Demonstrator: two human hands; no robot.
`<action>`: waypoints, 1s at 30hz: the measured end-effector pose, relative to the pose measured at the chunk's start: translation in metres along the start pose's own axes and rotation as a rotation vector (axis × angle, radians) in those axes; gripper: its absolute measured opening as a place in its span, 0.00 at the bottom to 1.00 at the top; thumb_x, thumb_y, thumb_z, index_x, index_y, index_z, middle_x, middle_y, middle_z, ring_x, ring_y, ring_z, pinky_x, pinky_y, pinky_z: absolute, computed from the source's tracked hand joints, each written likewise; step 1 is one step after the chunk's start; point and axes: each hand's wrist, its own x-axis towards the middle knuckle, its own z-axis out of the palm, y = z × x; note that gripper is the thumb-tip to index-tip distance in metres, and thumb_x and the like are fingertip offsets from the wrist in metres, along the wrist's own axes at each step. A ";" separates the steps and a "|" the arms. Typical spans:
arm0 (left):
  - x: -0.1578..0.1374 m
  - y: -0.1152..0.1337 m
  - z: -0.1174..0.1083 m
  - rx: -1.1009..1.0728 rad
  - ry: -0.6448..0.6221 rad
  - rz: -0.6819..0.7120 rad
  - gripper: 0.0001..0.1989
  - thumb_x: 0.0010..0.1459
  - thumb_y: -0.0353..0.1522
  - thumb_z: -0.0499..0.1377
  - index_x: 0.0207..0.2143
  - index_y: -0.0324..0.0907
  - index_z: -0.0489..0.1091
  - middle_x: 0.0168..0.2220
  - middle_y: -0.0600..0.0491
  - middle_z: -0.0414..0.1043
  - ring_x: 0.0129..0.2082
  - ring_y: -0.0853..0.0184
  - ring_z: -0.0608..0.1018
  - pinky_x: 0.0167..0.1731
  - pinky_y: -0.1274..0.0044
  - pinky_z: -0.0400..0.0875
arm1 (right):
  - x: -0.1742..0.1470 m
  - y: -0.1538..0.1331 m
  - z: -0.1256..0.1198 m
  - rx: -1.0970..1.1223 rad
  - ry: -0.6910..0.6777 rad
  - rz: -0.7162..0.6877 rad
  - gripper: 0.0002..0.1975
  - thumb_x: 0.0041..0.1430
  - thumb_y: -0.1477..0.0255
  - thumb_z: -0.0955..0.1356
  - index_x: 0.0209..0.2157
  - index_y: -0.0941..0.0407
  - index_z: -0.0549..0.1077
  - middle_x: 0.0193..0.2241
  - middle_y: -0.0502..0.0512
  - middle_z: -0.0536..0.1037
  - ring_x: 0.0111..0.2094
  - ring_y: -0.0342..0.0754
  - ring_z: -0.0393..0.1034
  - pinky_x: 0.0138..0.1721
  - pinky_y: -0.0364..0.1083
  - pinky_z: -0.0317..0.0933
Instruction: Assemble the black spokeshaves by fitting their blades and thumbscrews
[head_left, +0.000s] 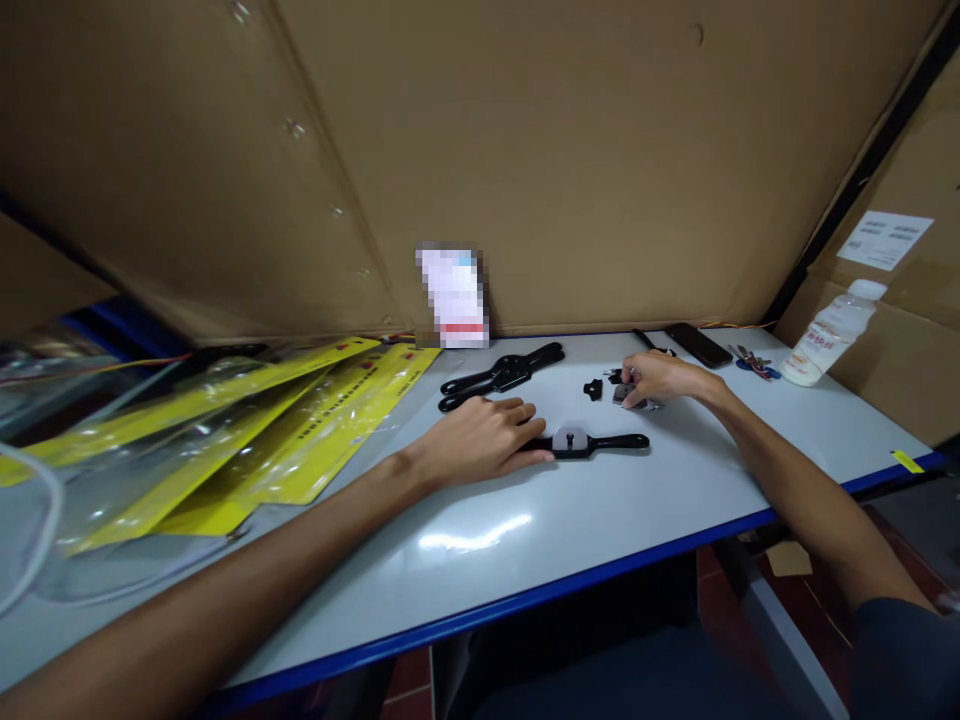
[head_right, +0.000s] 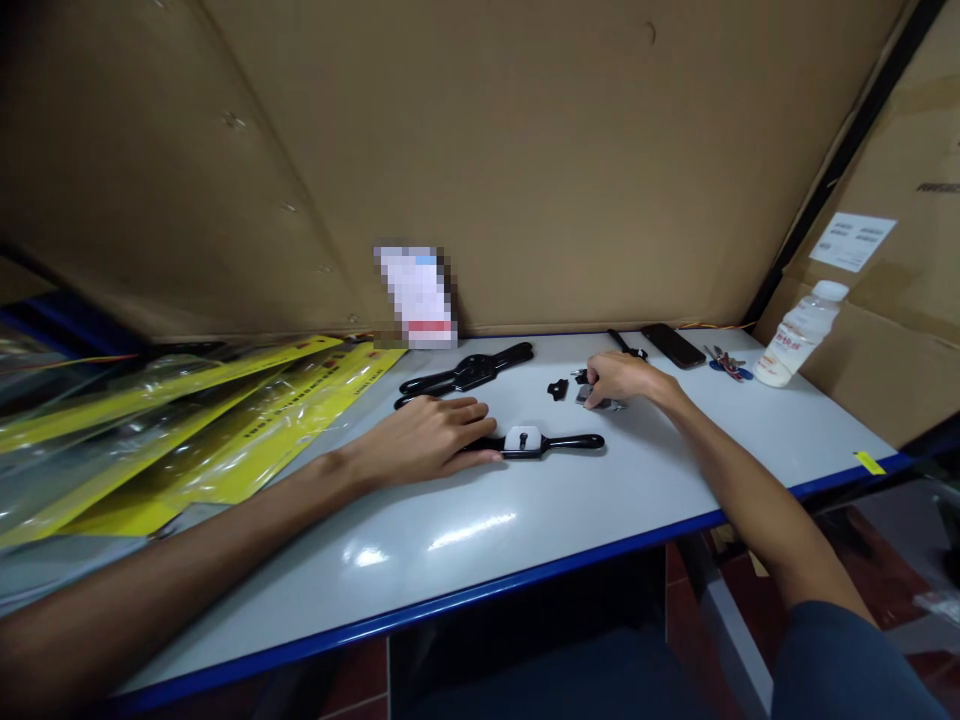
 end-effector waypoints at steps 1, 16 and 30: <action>0.000 0.000 0.000 -0.002 0.002 0.004 0.29 0.73 0.50 0.42 0.35 0.40 0.72 0.33 0.49 0.74 0.30 0.64 0.76 0.25 0.74 0.58 | -0.001 -0.001 0.000 -0.012 0.006 0.003 0.19 0.48 0.62 0.77 0.40 0.56 0.77 0.35 0.55 0.79 0.36 0.50 0.72 0.30 0.45 0.54; -0.007 -0.010 0.016 -0.087 0.088 0.011 0.31 0.73 0.50 0.40 0.34 0.44 0.75 0.32 0.48 0.76 0.29 0.61 0.80 0.25 0.73 0.66 | -0.020 -0.023 -0.018 0.289 0.089 -0.032 0.12 0.50 0.79 0.75 0.22 0.56 0.69 0.17 0.43 0.68 0.27 0.43 0.66 0.27 0.41 0.54; 0.001 0.001 -0.003 0.006 -0.017 -0.005 0.29 0.72 0.52 0.44 0.36 0.39 0.73 0.33 0.48 0.74 0.31 0.64 0.77 0.25 0.75 0.58 | -0.022 -0.072 0.019 0.985 -0.027 -0.302 0.04 0.55 0.75 0.71 0.28 0.58 0.75 0.19 0.47 0.74 0.21 0.41 0.69 0.25 0.41 0.65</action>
